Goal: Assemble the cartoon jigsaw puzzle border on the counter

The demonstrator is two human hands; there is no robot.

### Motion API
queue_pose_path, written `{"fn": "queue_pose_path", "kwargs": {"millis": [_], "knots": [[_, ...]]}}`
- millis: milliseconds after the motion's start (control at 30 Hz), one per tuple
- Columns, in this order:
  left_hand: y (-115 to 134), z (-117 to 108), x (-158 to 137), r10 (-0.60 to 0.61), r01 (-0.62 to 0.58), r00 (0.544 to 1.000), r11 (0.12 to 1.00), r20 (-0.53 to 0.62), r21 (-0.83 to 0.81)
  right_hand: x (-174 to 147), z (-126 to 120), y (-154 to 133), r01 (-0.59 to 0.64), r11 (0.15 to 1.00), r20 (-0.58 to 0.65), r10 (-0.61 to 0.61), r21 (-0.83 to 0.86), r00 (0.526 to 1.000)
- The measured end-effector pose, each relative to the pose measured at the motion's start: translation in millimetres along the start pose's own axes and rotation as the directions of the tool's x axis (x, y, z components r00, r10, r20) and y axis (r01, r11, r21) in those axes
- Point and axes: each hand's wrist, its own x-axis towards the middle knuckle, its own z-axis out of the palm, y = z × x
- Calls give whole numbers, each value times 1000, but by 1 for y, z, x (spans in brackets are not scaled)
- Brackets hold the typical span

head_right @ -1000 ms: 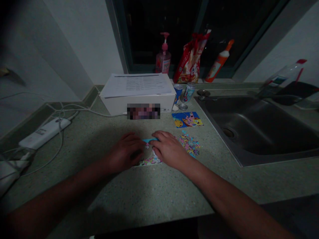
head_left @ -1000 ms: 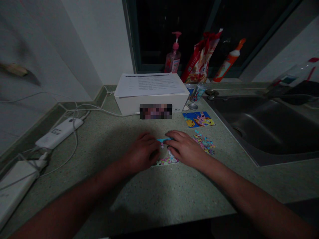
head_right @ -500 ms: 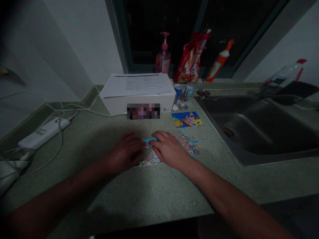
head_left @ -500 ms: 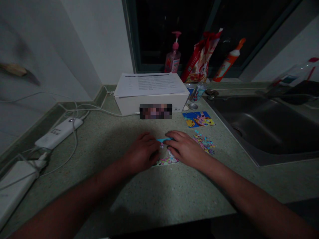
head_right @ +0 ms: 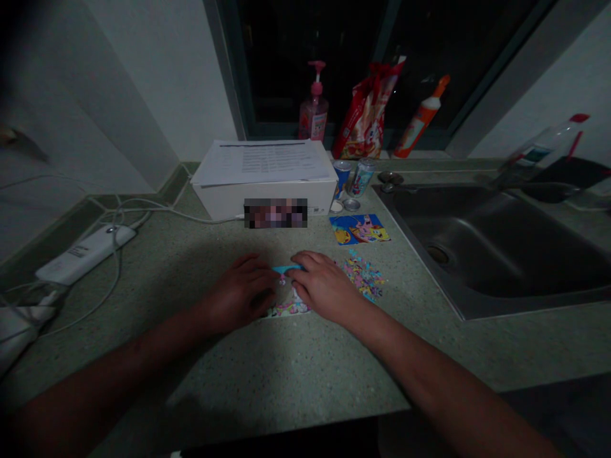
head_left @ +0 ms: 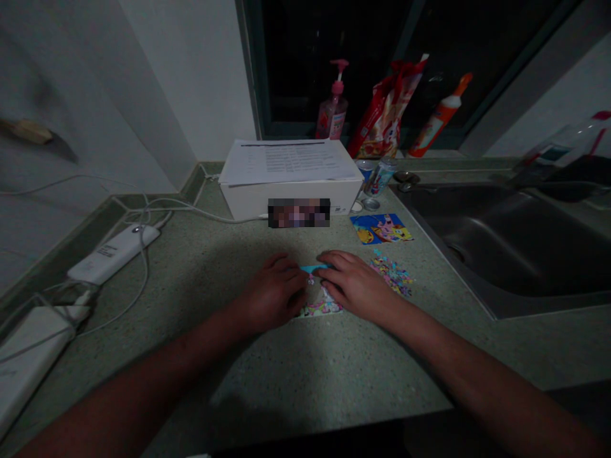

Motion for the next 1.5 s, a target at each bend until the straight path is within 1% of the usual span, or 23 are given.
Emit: {"fn": "queue_pose_path", "kwargs": {"millis": [467,733,1100,1200,1267,1367,1400,1433,1500], "knots": [[2,-1,0,-15,15,999,1000,53,-5,0,0,-1,-5,1000,-8,5,-1,1000],[2,0,-1,17,-16,999,999,32,-43,0,-1,-1,16,999,-10,-16,29,1000],[3,0,-1,22,-21,999,999,29,-33,1,-4,-4,40,997,-17,-39,71,999],[3,-1,0,25,-25,1000,999,-12,-33,1,-3,-4,43,997,-16,-42,59,999],[1,-6,2,9,-10,999,999,-43,-38,1,-4,-3,46,997,-17,-45,59,999],[-6,-22,5,-46,40,995,997,-86,-67,2,-12,2,28,996,-50,-24,85,998],[-10,-28,6,-81,74,990,995,-118,-66,2,-16,6,19,995,-70,-13,94,997],[-14,-34,6,-118,112,986,992,-119,-60,2,-21,10,7,995,-84,1,102,996],[-24,-46,4,-169,163,957,986,-235,-44,1,-34,21,-7,995,-121,19,99,992]]}}
